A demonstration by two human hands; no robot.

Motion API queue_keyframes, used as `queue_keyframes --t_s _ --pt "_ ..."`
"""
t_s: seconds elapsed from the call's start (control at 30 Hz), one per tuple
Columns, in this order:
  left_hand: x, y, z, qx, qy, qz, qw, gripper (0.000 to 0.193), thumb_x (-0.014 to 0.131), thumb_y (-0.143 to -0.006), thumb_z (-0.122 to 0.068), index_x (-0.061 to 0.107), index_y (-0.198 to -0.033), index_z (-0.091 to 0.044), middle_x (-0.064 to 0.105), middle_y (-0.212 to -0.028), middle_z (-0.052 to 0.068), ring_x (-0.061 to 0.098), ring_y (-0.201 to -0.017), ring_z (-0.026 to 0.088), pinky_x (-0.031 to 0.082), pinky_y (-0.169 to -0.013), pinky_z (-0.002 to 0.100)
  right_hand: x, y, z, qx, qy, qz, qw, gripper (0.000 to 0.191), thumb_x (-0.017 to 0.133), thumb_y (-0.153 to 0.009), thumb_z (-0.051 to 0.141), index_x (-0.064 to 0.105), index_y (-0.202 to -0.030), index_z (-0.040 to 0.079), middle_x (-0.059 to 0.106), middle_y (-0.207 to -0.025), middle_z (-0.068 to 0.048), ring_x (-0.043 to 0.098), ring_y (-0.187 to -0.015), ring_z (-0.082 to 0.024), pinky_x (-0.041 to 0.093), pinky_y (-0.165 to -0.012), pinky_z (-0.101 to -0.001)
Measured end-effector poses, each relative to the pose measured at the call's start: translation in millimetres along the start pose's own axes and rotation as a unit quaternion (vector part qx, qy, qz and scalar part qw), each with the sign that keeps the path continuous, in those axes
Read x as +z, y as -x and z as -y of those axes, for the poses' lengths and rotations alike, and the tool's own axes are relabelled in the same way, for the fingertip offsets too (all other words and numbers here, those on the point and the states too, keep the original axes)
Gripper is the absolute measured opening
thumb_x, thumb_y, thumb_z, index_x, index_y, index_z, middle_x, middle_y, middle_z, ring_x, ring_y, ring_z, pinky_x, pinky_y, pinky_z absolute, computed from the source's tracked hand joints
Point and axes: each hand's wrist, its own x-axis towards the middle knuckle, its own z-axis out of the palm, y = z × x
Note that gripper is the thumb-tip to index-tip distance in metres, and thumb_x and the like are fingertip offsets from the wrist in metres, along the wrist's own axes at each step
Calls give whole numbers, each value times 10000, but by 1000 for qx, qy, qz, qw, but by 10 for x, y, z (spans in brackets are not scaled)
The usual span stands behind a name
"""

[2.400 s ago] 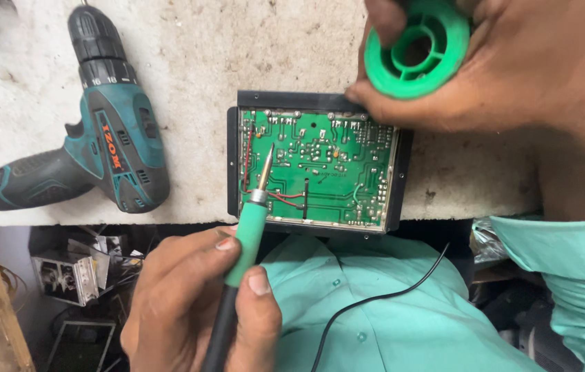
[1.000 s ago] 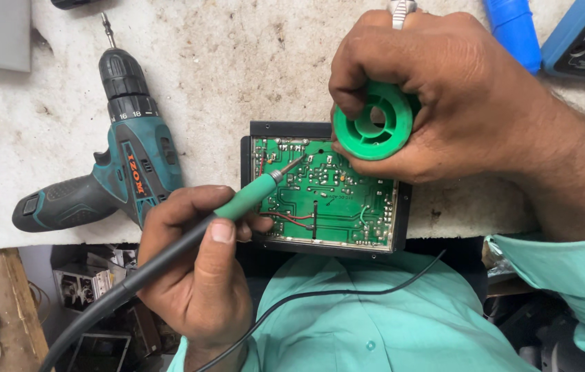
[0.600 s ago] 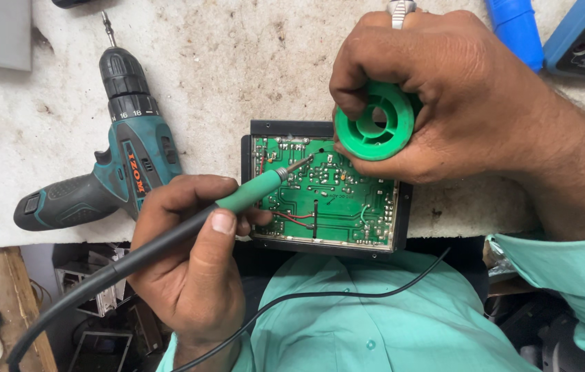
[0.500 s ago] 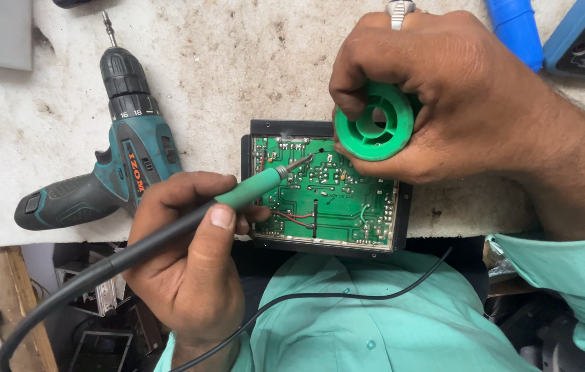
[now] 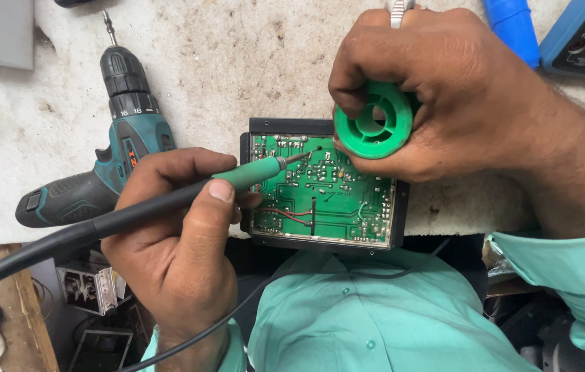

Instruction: The person solders components on a green circuit board mounted in a frame, holding a soldering iron in one hand and a spool of solder wire in the other, applying solder to multiple joints across the board. They then set the iron aside and use multimeter probes to test points on the board.

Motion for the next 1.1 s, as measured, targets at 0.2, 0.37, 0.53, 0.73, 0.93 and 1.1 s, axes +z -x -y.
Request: queue_keyframes --t_s 0.2,0.37,0.53,0.73,0.93,1.1 --pt "-11 4 19 -1 -8 -4 1000 171 647 -1020 -71 667 -1126 62 706 -833 86 630 -725 81 523 -732 223 19 -10 -4 -19 20 -4 1000 293 863 -736 84 606 -873 49 616 -804 -67 631 -664 -189 453 -548 -330" --pt "-15 0 14 8 -11 2 1000 172 649 -1025 -76 666 -1129 61 714 -847 85 646 -738 80 530 -740 222 31 -7 12 -16 18 -1 1000 310 874 -717 98 611 -875 54 614 -804 -67 625 -668 -199 457 -563 -341" --pt "4 -3 -2 -6 -6 -9 1000 178 649 -1006 -80 664 -1115 59 725 -884 95 673 -765 98 548 -730 226 18 -9 26 -9 -4 -2 1000 304 863 -720 83 605 -876 46 610 -805 -65 623 -671 -192 451 -564 -334" --pt "-1 -5 -9 -2 -14 -7 1000 174 649 -1011 -79 668 -1117 57 728 -889 103 656 -725 91 531 -723 226 11 -10 28 -7 -2 0 1000 290 861 -734 77 607 -870 52 609 -802 -61 617 -658 -184 441 -557 -330" --pt "18 -72 -120 -13 -9 9 1000 188 636 -967 -50 687 -1104 69 702 -844 104 611 -725 89 481 -709 225 25 -12 9 -20 -5 2 1000 293 856 -729 74 605 -877 43 604 -802 -64 619 -664 -190 447 -560 -337" --pt "-33 -277 -184 -26 -22 45 998 211 591 -864 -55 701 -997 67 697 -831 101 640 -744 114 503 -681 238 32 -16 -4 -37 15 5 999 291 857 -728 78 603 -868 50 607 -815 -75 623 -669 -199 444 -559 -347"
